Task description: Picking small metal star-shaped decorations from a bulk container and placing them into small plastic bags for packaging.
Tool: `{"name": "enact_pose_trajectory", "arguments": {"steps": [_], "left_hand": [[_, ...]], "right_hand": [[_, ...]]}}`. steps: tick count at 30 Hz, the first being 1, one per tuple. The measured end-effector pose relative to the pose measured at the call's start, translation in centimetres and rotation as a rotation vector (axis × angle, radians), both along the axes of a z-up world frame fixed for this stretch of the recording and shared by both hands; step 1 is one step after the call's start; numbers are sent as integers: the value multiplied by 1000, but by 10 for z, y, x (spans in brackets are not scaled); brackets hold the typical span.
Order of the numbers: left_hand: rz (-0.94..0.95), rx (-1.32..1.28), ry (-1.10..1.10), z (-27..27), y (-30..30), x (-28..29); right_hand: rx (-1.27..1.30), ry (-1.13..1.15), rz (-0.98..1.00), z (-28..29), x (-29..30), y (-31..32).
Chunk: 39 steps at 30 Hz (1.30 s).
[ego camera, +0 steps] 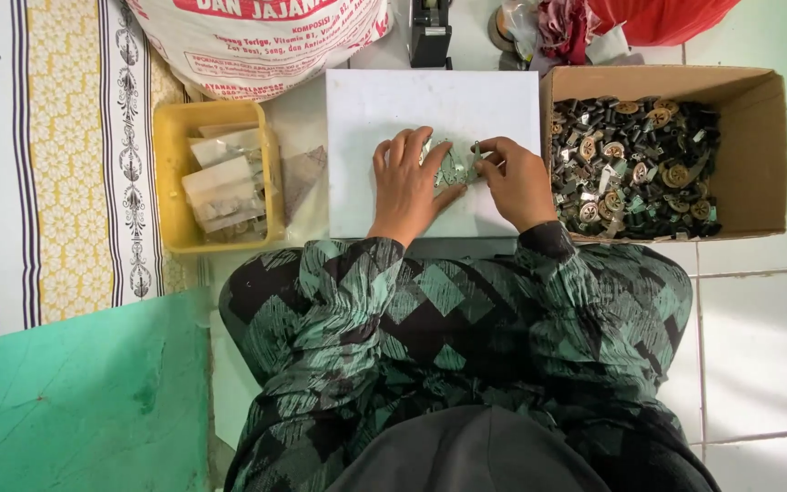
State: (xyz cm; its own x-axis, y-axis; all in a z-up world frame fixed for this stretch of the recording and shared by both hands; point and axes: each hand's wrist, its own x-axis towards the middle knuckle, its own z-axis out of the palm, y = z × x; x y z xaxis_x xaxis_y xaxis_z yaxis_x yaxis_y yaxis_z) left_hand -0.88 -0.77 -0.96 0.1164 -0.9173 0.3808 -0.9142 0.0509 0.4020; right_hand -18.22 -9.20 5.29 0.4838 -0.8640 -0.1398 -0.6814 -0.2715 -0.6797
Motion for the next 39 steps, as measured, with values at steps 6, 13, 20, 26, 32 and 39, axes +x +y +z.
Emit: {"name": "enact_pose_trajectory", "arguments": {"steps": [6, 13, 20, 26, 32, 39], "left_hand": [[-2, 43, 29, 8, 0, 0], [13, 17, 54, -1, -1, 5], [0, 37, 16, -3, 1, 7], [-37, -15, 63, 26, 7, 3], [-186, -42, 160, 73, -2, -35], [-507, 170, 244, 67, -77, -145]], "right_hand": [[-46, 31, 29, 4, 6, 4], [-157, 24, 90, 3, -1, 5], [-208, 6, 80, 5, 3, 13], [-116, -64, 66, 26, -26, 3], [-203, -36, -53, 29, -136, -53], [-192, 72, -279, -43, -253, -108]]}}
